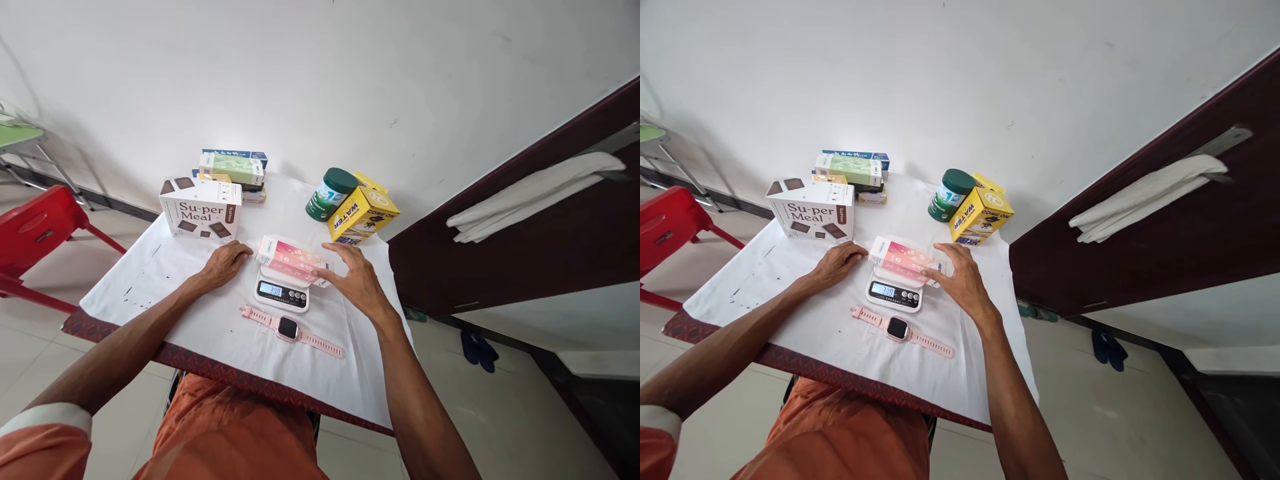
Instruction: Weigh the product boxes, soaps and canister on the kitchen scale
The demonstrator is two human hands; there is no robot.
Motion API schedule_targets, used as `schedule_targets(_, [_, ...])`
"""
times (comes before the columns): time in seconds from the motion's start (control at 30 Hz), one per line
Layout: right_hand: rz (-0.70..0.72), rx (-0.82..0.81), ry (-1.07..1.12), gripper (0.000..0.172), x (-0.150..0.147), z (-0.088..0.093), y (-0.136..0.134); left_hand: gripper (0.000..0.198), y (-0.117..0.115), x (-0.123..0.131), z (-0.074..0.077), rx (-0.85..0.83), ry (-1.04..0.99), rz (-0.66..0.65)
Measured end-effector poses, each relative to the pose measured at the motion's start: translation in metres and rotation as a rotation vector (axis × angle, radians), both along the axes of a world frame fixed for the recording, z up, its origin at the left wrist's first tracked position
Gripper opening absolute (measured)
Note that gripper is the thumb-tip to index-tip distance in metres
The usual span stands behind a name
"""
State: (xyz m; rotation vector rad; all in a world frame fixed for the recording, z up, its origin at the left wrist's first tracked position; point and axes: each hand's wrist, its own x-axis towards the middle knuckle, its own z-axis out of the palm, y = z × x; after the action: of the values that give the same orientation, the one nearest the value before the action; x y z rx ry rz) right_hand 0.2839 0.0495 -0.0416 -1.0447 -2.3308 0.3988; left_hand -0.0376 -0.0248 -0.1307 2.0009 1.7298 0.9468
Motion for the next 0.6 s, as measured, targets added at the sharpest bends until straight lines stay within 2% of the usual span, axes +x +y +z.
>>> schedule_targets(0.13, [0.064, -0.092, -0.106, 0.062, -0.011, -0.018, 0.001, 0.03, -0.002, 0.001, 0.001, 0.014, -0.026, -0.012])
schedule_targets(0.23, [0.069, -0.121, -0.085, 0.055, -0.015, -0.028, 0.001, 0.029, -0.003, 0.003, -0.001, 0.023, -0.042, -0.009])
schedule_targets(0.3, [0.067, -0.143, -0.035, 0.05, -0.014, -0.028, 0.004, 0.029, -0.003, 0.004, -0.002, 0.02, -0.056, 0.004])
schedule_targets(0.37, [0.056, -0.173, 0.036, 0.05, -0.015, -0.021, 0.012, 0.028, -0.003, 0.005, -0.003, 0.018, -0.072, 0.013])
schedule_targets(0.47, [0.03, -0.114, 0.134, 0.054, -0.032, 0.005, 0.037, 0.027, -0.003, 0.006, -0.004, 0.018, -0.086, 0.011])
schedule_targets(0.6, [0.078, 0.085, 0.15, 0.053, -0.098, 0.044, 0.087, 0.027, -0.003, 0.007, -0.003, 0.015, -0.094, 0.008])
